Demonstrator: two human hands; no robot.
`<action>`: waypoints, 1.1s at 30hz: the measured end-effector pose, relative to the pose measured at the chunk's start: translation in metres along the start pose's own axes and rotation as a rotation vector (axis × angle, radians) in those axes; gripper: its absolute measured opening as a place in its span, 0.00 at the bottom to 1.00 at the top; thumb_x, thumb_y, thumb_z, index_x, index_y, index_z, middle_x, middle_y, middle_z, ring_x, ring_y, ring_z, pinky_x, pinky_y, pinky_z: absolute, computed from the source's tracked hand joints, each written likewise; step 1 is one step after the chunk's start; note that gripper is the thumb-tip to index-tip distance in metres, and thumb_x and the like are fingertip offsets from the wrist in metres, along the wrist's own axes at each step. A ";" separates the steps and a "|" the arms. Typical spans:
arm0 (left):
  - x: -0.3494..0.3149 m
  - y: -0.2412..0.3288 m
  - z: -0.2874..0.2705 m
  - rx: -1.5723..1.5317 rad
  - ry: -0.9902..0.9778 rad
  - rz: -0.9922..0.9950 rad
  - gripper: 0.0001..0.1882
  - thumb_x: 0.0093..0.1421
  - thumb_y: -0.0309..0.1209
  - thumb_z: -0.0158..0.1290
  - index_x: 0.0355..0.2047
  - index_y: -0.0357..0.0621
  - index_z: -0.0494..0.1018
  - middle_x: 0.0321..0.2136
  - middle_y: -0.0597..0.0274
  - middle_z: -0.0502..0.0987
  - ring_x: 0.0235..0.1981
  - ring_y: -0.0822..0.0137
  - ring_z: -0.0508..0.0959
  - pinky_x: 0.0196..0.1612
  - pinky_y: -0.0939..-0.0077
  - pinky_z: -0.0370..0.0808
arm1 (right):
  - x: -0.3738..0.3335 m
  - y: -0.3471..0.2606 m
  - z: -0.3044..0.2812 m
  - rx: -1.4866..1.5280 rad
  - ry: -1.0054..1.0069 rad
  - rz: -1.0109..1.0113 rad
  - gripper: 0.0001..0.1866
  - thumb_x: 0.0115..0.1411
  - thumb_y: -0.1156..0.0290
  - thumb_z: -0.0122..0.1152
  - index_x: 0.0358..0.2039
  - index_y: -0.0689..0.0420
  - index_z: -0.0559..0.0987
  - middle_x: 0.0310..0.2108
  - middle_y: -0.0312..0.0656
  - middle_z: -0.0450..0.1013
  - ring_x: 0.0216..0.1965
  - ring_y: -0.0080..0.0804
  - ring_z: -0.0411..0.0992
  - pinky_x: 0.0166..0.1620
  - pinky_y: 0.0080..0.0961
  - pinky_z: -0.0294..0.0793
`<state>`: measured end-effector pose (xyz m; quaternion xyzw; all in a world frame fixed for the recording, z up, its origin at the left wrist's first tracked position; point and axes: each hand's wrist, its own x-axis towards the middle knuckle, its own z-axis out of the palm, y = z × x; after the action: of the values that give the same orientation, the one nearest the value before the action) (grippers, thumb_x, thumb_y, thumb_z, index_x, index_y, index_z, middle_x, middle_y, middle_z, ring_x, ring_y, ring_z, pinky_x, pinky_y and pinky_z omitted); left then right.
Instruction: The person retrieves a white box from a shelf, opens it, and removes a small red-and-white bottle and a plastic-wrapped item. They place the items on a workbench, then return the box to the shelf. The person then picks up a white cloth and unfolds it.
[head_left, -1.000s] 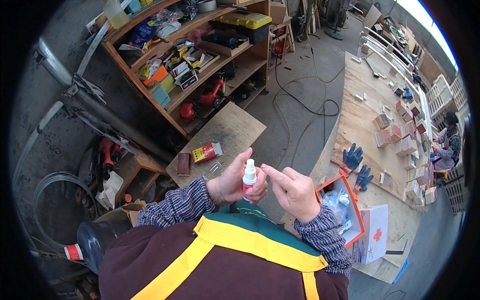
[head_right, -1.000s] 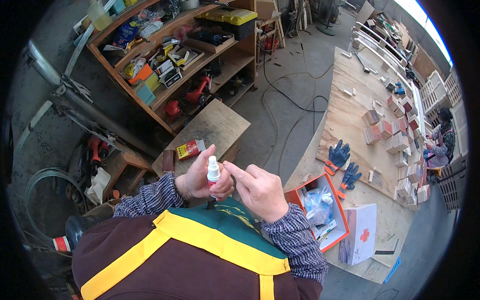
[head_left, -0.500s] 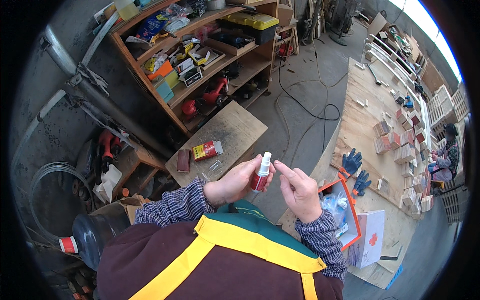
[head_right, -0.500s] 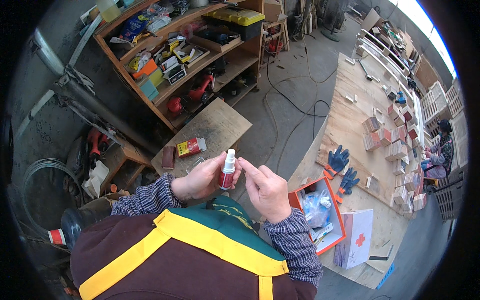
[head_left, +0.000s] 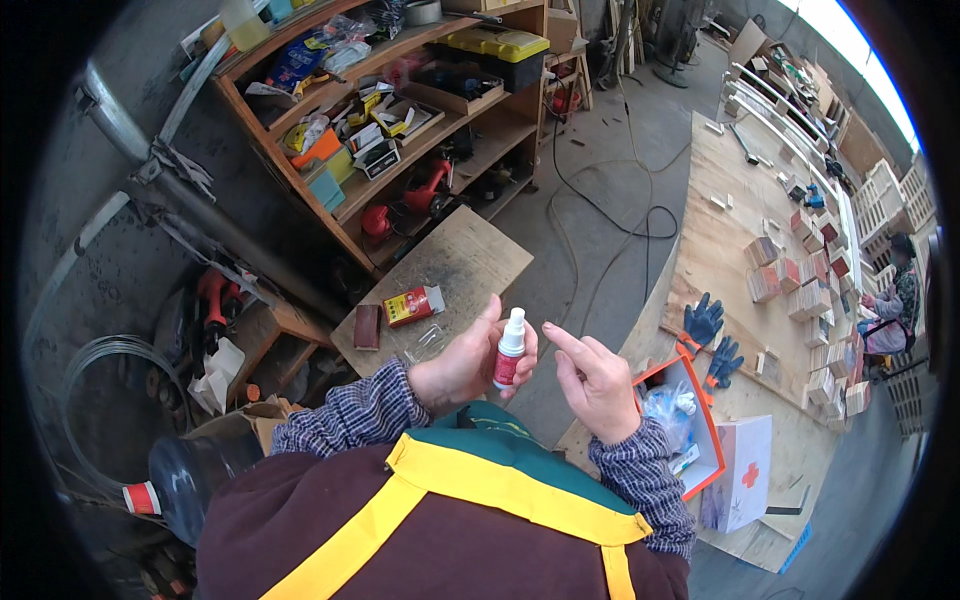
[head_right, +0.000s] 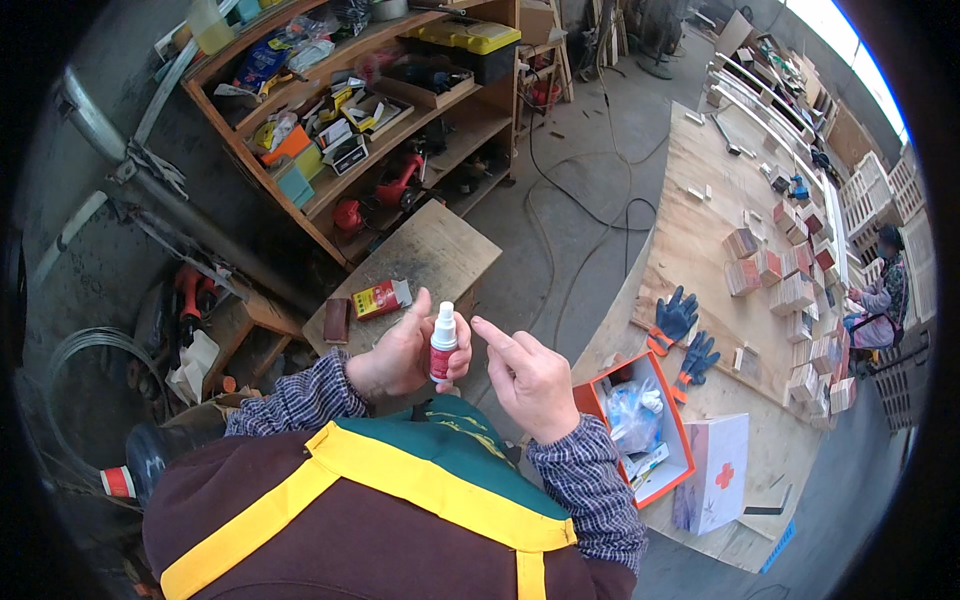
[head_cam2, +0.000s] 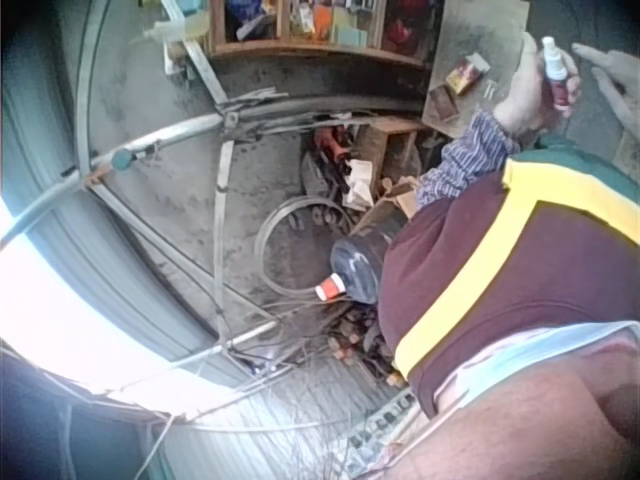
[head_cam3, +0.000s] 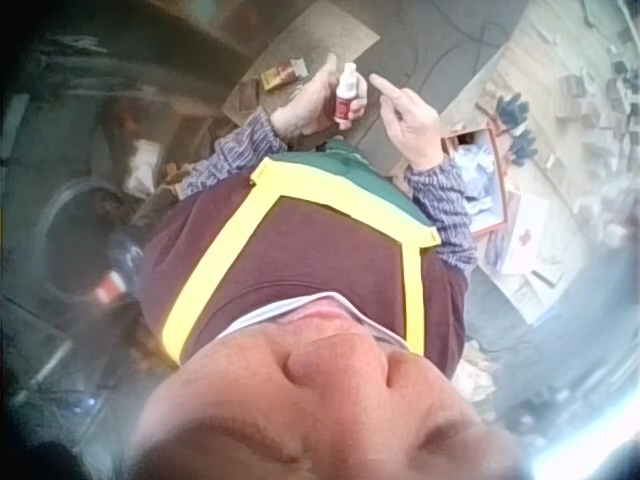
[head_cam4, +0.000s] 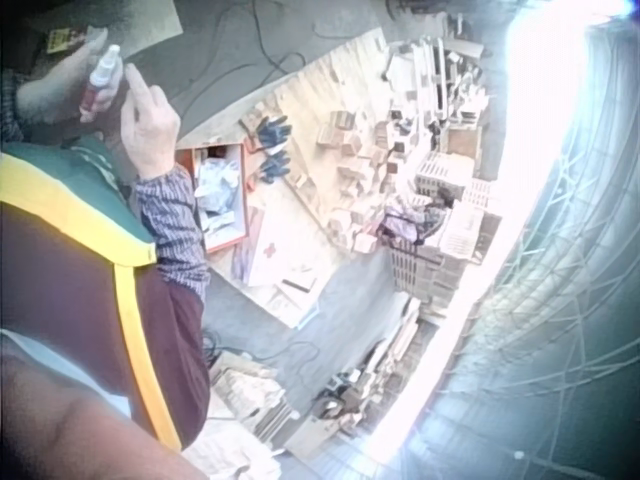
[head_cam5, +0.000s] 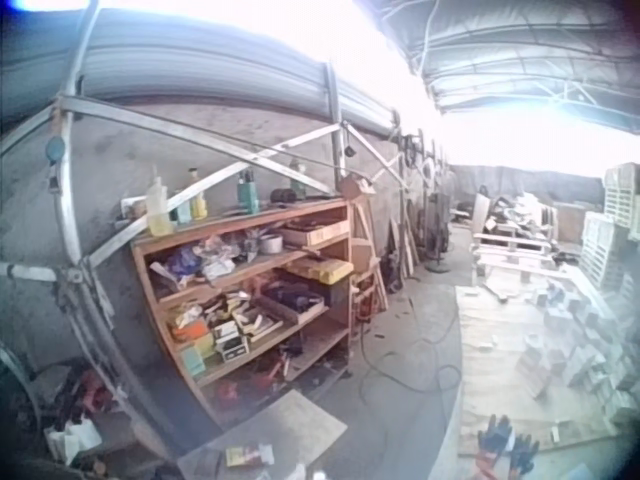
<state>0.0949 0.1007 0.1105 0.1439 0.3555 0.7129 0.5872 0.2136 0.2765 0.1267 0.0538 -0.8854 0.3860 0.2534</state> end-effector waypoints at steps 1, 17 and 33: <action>0.001 -0.001 -0.002 -0.004 -0.029 -0.001 0.38 0.66 0.66 0.21 0.34 0.46 0.69 0.23 0.63 0.70 0.26 0.68 0.72 0.26 0.75 0.71 | 0.000 0.000 0.000 0.011 -0.001 0.000 0.22 0.56 0.80 0.60 0.53 0.52 0.79 0.20 0.40 0.68 0.20 0.31 0.70 0.25 0.26 0.72; 0.010 -0.005 -0.010 0.286 0.027 0.043 0.33 0.69 0.58 0.31 0.22 0.45 0.70 0.16 0.64 0.70 0.18 0.70 0.70 0.21 0.78 0.69 | -0.001 0.009 0.001 -0.057 -0.065 -0.045 0.22 0.56 0.77 0.60 0.52 0.47 0.80 0.22 0.39 0.67 0.21 0.32 0.71 0.25 0.26 0.74; 0.016 -0.004 -0.011 0.436 0.101 -0.016 0.31 0.69 0.52 0.32 0.20 0.45 0.69 0.16 0.64 0.71 0.19 0.72 0.70 0.22 0.79 0.68 | -0.007 0.022 0.006 -0.046 -0.092 -0.031 0.20 0.58 0.77 0.59 0.52 0.47 0.80 0.22 0.38 0.68 0.22 0.29 0.71 0.25 0.23 0.74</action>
<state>0.0867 0.1120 0.0966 0.2288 0.5314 0.6208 0.5291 0.2108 0.2872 0.1056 0.0794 -0.9038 0.3586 0.2195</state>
